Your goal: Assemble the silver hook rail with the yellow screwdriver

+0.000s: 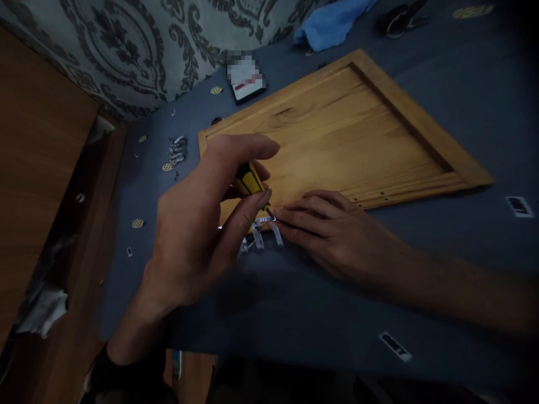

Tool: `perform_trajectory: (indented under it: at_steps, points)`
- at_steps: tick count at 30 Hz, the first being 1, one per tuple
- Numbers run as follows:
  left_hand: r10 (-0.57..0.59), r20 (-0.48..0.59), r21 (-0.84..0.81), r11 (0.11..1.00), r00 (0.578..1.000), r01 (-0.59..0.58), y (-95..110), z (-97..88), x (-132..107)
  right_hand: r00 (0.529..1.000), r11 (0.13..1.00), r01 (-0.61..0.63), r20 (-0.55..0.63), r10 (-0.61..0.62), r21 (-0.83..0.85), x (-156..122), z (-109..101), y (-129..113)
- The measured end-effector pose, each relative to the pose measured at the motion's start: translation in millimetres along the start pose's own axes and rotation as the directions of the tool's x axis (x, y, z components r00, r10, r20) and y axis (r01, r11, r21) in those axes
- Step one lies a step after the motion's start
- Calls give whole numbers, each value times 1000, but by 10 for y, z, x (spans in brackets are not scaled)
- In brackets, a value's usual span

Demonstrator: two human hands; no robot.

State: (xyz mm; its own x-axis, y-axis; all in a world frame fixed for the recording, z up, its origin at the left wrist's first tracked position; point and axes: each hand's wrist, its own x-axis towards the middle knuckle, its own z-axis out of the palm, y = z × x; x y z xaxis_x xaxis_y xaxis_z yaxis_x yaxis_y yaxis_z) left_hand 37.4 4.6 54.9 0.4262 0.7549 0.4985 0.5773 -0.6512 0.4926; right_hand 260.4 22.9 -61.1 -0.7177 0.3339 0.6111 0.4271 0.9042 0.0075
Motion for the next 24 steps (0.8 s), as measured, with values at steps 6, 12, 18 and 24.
perform_trajectory:
  at_steps: [6,12,18,24]
  points:
    - [-31,-10,118,992,999,32,5,39,-21,999,1000,-16,30,16,16,-38,24,1]
    - [-2,-72,130,991,997,11,10,63,-15,1000,1000,-6,16,6,2,-21,12,-2]
    - [10,-28,41,999,1000,-9,-49,43,-30,999,1000,-16,33,16,13,-30,12,0]
    - [76,-154,99,993,985,-62,16,-37,-26,999,1000,-13,37,12,18,-30,2,7]
